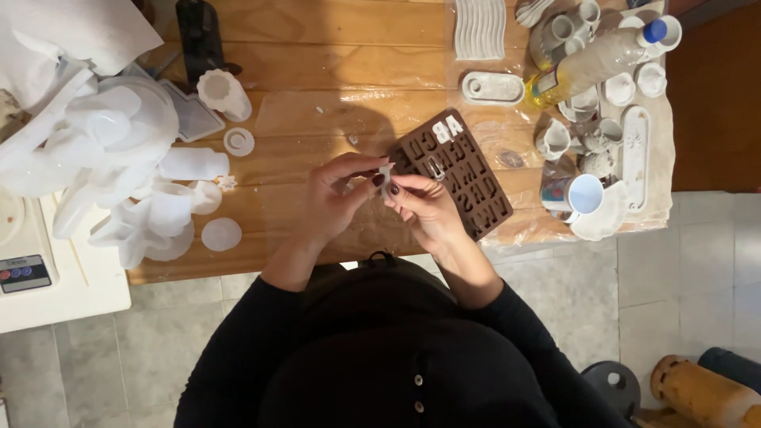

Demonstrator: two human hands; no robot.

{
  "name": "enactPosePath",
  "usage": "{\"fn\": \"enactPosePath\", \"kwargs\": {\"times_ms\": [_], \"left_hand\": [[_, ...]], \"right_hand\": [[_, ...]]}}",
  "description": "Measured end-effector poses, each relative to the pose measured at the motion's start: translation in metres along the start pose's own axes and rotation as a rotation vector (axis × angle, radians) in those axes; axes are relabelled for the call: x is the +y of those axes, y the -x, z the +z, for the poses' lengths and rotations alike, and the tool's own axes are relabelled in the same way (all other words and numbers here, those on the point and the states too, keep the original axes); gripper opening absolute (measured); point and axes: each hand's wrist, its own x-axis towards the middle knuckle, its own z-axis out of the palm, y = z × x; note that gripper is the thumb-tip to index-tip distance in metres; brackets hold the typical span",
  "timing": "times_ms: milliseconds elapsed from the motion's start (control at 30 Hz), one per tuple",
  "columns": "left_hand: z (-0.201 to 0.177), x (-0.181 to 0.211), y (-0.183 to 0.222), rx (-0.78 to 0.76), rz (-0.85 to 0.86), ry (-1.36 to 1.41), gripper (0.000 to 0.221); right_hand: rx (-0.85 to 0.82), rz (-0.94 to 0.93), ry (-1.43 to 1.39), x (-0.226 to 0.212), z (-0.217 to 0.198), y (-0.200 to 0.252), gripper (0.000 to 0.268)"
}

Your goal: The recorder is removing wax candle shapes, including a decorative bust and letters, from flexible silicone molds on a workbench.

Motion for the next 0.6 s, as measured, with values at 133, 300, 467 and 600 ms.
{"fn": "enactPosePath", "kwargs": {"times_ms": [133,300,467,600], "left_hand": [[-0.009,-0.018,0.000,0.006,-0.054,0.088,0.022],[-0.014,-0.028,-0.001,0.031,-0.120,0.205,0.019],[-0.013,-0.037,0.001,0.087,-0.124,0.122,0.018],[-0.023,-0.057,0.002,0.151,-0.193,0.067,0.020]], "right_hand": [[0.072,-0.016,0.100,0.010,-0.001,-0.003,0.021],[0.106,-0.119,0.206,0.014,0.015,-0.003,0.021],[0.112,-0.221,0.376,0.008,0.030,0.001,0.021],[0.151,-0.236,0.464,0.008,0.041,0.004,0.021]]}}
